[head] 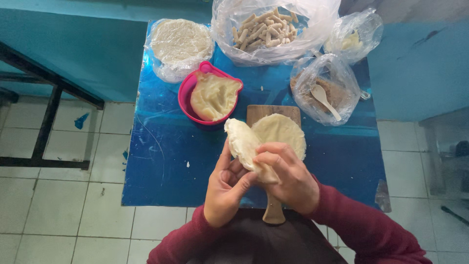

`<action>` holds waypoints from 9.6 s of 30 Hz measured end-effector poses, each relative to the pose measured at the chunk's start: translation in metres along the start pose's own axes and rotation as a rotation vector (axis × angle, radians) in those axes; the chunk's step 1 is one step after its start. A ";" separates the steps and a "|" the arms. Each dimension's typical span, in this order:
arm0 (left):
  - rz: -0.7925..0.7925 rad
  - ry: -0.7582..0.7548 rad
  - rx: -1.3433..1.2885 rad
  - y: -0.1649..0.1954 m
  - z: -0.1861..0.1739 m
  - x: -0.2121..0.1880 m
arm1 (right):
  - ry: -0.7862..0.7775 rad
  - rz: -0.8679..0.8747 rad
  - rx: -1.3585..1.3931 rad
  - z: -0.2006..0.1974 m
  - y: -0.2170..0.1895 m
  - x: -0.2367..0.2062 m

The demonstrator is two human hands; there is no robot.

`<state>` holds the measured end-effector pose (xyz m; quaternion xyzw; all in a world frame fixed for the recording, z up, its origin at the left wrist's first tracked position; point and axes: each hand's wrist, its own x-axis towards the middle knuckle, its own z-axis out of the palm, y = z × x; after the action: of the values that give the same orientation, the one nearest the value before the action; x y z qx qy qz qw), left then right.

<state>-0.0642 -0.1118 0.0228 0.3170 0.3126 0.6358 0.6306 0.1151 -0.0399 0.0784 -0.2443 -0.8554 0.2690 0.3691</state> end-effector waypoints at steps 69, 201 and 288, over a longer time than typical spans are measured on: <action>0.101 0.051 0.471 -0.022 0.001 -0.007 | 0.025 0.752 0.684 0.033 0.030 -0.024; 0.151 -0.104 0.312 -0.023 0.007 -0.011 | -0.079 0.679 0.843 0.013 0.010 -0.027; 0.204 0.448 -0.461 0.048 -0.085 -0.023 | -0.075 0.902 0.677 -0.036 0.096 0.011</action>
<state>-0.1613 -0.1352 0.0097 0.0480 0.2582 0.8035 0.5342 0.1569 0.0475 0.0427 -0.4440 -0.5448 0.6680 0.2445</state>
